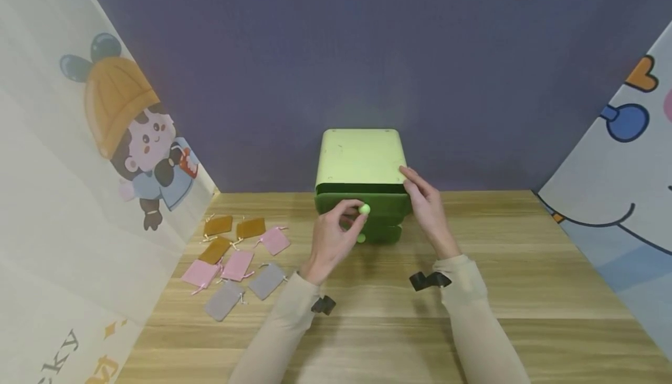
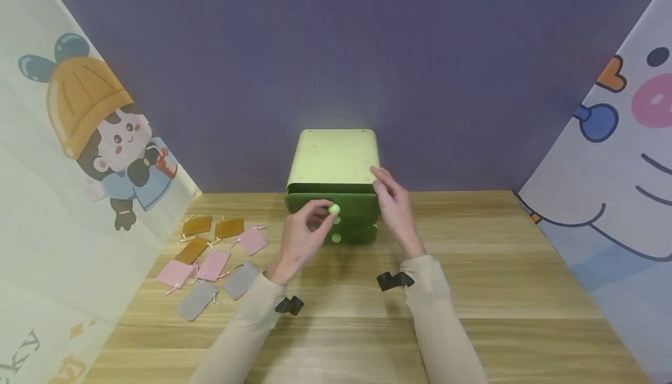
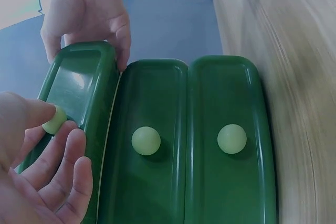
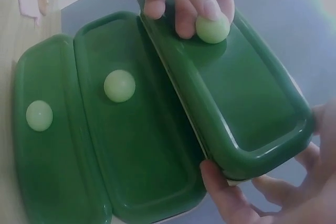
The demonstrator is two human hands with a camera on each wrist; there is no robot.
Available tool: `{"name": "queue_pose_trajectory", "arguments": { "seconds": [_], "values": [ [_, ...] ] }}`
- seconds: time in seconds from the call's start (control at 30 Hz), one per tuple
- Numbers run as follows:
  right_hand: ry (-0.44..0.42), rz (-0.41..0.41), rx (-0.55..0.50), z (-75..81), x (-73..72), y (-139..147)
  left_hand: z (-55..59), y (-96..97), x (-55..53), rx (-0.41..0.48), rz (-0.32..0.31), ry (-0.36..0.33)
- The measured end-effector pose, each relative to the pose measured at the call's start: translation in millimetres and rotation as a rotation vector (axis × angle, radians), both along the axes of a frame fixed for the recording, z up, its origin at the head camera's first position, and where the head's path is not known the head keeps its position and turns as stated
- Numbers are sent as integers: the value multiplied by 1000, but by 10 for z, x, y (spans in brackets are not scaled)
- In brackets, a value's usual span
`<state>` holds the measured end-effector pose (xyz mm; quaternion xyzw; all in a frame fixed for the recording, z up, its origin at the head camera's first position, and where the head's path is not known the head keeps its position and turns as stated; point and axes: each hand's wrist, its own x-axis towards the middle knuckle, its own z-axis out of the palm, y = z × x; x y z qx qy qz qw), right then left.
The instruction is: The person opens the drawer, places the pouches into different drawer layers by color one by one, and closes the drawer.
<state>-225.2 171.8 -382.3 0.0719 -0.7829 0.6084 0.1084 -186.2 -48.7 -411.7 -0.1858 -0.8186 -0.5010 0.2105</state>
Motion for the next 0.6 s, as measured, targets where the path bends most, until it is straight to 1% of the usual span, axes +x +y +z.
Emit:
{"name": "queue_pose_trajectory", "arguments": {
  "seconds": [0.1, 0.2, 0.6],
  "values": [
    [-11, 5, 1, 6, 11, -4, -2, 0, 12, -1, -3, -9],
    [-28, 11, -5, 7, 16, -1, -4, 1, 23, 3, -8, -3],
    [-118, 53, -70, 30, 10, 31, -3, -14, 54, 22, -28, 2]
  ]
}}
